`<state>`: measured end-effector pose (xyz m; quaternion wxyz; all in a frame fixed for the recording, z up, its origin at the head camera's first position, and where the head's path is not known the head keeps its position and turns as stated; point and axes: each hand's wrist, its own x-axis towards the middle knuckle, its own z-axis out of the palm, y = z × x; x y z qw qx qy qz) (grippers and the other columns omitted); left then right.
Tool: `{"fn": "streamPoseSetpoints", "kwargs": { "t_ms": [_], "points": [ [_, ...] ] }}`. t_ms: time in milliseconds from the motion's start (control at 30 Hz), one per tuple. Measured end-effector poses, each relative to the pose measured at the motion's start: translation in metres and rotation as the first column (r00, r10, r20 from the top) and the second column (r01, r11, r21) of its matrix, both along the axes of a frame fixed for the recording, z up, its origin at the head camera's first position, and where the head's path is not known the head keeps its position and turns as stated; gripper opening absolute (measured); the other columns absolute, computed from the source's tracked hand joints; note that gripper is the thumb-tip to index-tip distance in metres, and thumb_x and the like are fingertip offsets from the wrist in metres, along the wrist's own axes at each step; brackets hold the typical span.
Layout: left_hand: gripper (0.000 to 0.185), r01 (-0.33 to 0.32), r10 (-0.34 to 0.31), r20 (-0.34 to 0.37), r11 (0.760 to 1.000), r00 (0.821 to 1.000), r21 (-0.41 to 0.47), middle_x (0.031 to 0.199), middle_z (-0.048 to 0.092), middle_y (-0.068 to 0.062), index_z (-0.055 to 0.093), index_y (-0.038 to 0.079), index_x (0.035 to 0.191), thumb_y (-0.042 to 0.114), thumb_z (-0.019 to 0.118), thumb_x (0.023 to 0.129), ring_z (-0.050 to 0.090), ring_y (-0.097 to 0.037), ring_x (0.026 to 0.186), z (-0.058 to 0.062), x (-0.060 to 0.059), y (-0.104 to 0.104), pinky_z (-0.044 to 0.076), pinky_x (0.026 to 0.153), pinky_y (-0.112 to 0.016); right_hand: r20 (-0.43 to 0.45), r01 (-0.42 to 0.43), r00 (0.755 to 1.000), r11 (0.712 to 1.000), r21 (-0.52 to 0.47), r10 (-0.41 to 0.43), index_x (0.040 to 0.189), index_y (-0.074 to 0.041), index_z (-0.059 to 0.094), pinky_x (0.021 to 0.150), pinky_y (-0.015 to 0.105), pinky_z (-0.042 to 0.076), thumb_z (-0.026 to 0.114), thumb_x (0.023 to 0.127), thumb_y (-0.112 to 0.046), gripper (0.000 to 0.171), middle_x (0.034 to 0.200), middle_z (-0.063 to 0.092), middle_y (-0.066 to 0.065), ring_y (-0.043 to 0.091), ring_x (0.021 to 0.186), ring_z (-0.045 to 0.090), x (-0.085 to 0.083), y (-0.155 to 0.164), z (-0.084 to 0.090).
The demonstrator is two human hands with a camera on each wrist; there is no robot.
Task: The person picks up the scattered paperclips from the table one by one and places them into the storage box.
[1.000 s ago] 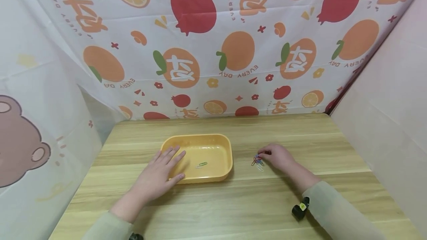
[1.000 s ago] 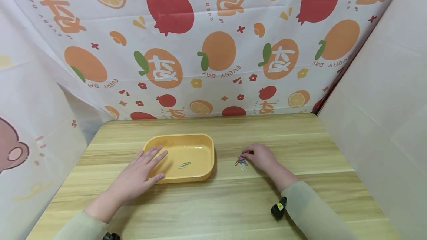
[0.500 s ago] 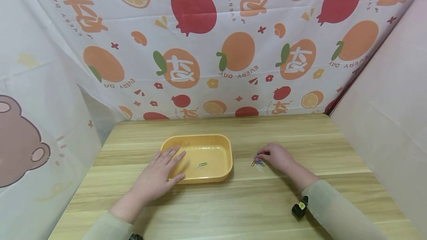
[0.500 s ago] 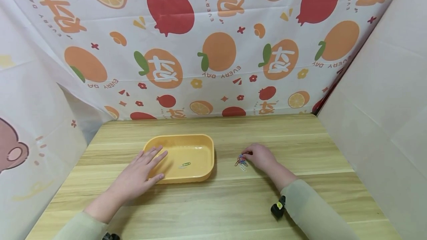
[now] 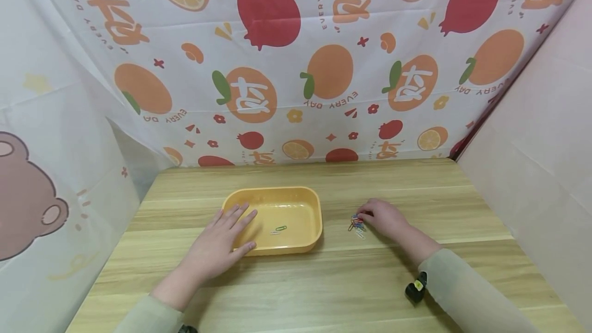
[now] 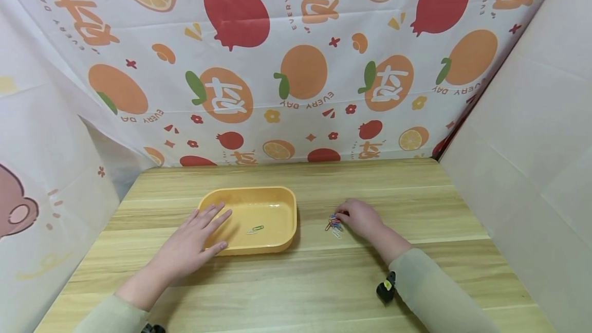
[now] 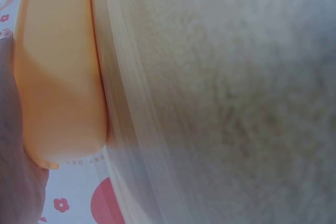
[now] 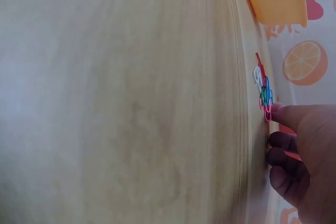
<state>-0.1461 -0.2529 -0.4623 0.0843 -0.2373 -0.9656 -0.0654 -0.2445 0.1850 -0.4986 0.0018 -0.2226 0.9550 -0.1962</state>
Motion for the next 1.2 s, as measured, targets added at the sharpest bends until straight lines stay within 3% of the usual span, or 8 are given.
{"fn": "streamPoseSetpoints", "kwargs": {
  "t_ms": [300,1200],
  "points": [
    [0.075,0.011,-0.01,-0.009,1.0,1.0,0.018,0.16,0.031,-0.009,0.032,0.022,0.156,0.055,0.058,0.095,0.025,-0.034,0.148,-0.0016,-0.0009,0.0001,0.018,0.119,-0.057,-0.029,0.001,1.0,1.0,0.002,-0.001,0.098,-0.018,0.075,0.081,0.041,0.055,0.069,0.095,-0.024,0.01,0.09,0.065,-0.007,0.016,0.088,0.064,0.0008,-0.0015,0.0001],
    [0.075,0.005,-0.006,0.002,1.0,1.0,0.017,0.161,0.028,-0.008,0.03,0.023,0.157,0.057,0.055,0.096,0.023,-0.033,0.148,-0.0006,0.001,0.0008,0.018,0.119,-0.057,-0.007,-0.005,1.0,0.999,-0.032,0.005,0.096,-0.02,0.077,0.076,0.036,0.054,0.072,0.092,-0.023,0.007,0.085,0.061,-0.01,0.01,0.08,0.059,-0.0026,0.0029,-0.004]
  ]
}}
